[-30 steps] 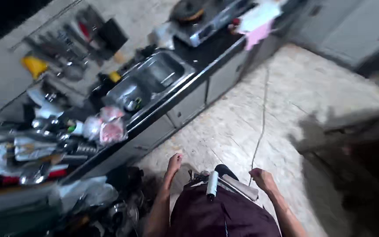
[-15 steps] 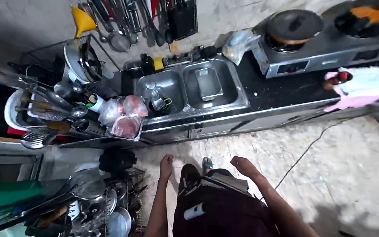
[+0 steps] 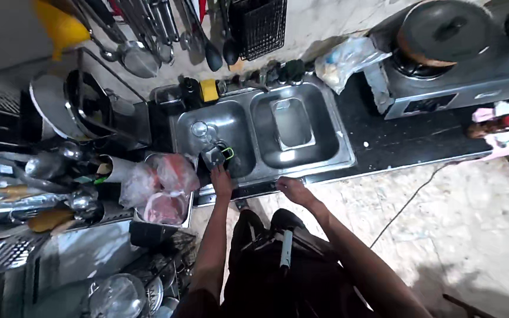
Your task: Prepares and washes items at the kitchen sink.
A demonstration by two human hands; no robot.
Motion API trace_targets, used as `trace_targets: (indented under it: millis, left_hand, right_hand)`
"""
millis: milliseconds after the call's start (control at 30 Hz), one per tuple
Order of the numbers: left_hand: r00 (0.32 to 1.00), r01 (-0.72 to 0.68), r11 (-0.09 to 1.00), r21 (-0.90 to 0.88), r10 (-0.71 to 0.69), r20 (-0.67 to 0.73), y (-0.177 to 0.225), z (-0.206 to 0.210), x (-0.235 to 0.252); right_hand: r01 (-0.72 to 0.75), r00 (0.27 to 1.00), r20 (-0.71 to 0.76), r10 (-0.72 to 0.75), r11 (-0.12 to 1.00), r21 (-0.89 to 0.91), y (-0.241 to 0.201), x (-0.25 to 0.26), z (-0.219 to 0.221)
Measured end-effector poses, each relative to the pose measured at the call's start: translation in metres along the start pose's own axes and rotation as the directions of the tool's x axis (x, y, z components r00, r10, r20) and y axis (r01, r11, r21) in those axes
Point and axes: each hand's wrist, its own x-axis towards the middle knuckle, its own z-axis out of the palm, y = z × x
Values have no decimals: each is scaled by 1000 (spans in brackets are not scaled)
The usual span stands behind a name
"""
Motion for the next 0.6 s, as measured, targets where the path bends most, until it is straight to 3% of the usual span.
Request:
trace_targets:
  millis: [200, 400, 467, 533, 600]
  left_hand:
    - [985, 20, 982, 189, -51, 163, -25, 10, 49]
    - [996, -90, 990, 111, 89, 10, 22, -19, 27]
    - [979, -203, 976, 73, 205, -12, 55, -24, 17]
    - [940, -341, 940, 26, 341, -6, 91, -21, 12]
    - [876, -482, 875, -33, 482, 0, 115, -13, 18]
  right_hand:
    - [-49, 996, 82, 39, 992, 117, -29, 34, -4]
    - [-68, 996, 85, 39, 927, 369, -43, 80, -25]
    - [-125, 992, 66, 107, 803, 583, -53, 96, -32]
    - [-161, 980, 54, 191, 605, 780, -57, 110, -43]
    - [-135, 969, 6, 247, 509, 850, -52, 125, -55]
